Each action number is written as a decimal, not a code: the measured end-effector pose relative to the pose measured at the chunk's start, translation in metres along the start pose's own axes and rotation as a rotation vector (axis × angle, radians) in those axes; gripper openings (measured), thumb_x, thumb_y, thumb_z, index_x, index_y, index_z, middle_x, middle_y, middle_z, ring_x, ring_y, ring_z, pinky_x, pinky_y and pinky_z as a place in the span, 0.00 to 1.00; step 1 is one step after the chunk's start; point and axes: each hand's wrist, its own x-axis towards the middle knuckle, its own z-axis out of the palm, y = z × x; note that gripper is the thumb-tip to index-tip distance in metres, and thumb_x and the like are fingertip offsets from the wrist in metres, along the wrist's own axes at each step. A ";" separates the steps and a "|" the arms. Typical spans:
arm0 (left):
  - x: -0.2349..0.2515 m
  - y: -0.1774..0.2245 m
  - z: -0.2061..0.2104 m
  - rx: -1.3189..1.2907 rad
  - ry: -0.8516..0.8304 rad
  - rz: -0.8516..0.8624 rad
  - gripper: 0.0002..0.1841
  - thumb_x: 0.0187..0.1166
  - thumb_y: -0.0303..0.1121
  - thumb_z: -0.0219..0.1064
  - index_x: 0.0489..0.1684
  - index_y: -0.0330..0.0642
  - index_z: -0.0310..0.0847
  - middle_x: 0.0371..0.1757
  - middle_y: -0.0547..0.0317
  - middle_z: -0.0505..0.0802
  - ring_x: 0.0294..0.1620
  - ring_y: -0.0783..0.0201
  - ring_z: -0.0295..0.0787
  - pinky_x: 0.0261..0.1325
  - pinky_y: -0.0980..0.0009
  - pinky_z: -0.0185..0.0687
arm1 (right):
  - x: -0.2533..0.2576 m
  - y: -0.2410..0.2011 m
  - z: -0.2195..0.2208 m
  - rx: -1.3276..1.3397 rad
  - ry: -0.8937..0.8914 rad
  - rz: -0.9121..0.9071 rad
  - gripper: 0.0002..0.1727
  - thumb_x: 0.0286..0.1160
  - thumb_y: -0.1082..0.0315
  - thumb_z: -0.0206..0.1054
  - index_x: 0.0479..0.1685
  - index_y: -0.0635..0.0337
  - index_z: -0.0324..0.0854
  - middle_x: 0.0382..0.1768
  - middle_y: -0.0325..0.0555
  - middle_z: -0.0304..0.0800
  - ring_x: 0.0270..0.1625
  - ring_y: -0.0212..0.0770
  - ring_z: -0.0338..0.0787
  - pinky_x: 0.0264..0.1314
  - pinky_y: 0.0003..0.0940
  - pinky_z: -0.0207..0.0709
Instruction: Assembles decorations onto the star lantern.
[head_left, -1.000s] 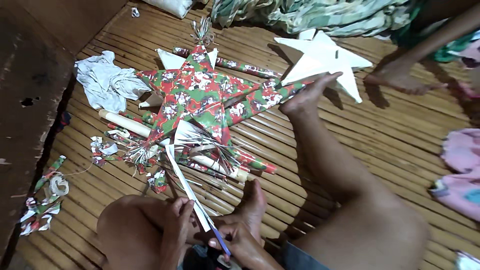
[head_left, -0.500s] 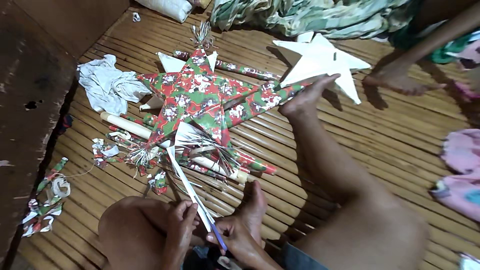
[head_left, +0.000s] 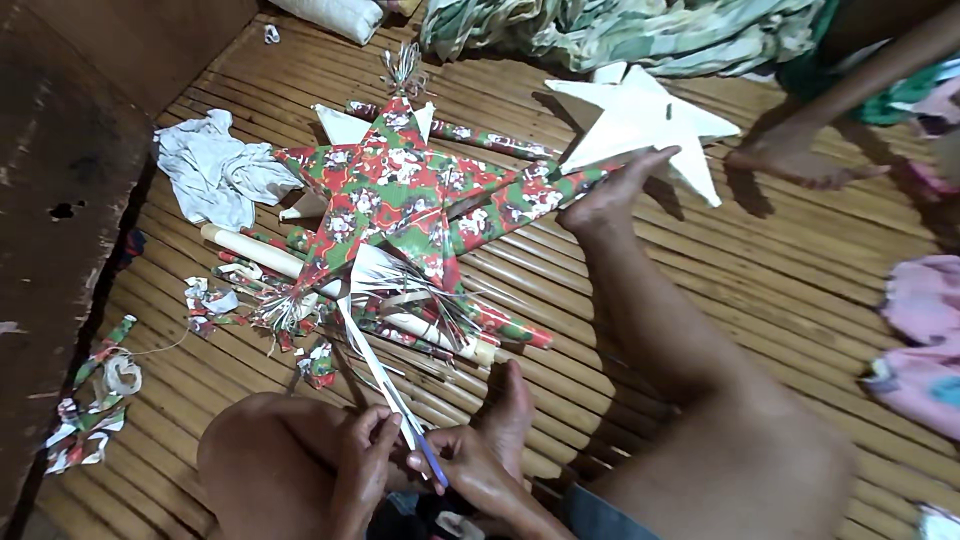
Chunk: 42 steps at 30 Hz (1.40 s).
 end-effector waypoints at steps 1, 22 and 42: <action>0.000 0.000 0.000 -0.003 0.000 -0.004 0.06 0.82 0.25 0.60 0.37 0.36 0.83 0.29 0.66 0.88 0.28 0.76 0.86 0.36 0.78 0.85 | 0.001 0.000 0.000 0.001 -0.002 0.002 0.16 0.73 0.56 0.74 0.22 0.54 0.81 0.16 0.26 0.81 0.19 0.20 0.80 0.26 0.18 0.75; 0.022 0.014 -0.005 0.086 0.049 -0.007 0.08 0.86 0.26 0.56 0.43 0.33 0.81 0.30 0.62 0.89 0.30 0.73 0.88 0.36 0.77 0.85 | 0.007 -0.004 0.000 0.034 0.002 0.014 0.14 0.75 0.60 0.73 0.23 0.55 0.82 0.17 0.27 0.83 0.19 0.20 0.81 0.26 0.17 0.76; 0.022 0.017 -0.005 0.105 0.060 -0.043 0.08 0.86 0.26 0.57 0.44 0.32 0.82 0.31 0.61 0.88 0.30 0.73 0.87 0.36 0.77 0.85 | 0.019 -0.004 0.001 -0.043 0.039 -0.012 0.17 0.73 0.58 0.75 0.20 0.56 0.80 0.15 0.27 0.74 0.18 0.19 0.72 0.24 0.18 0.66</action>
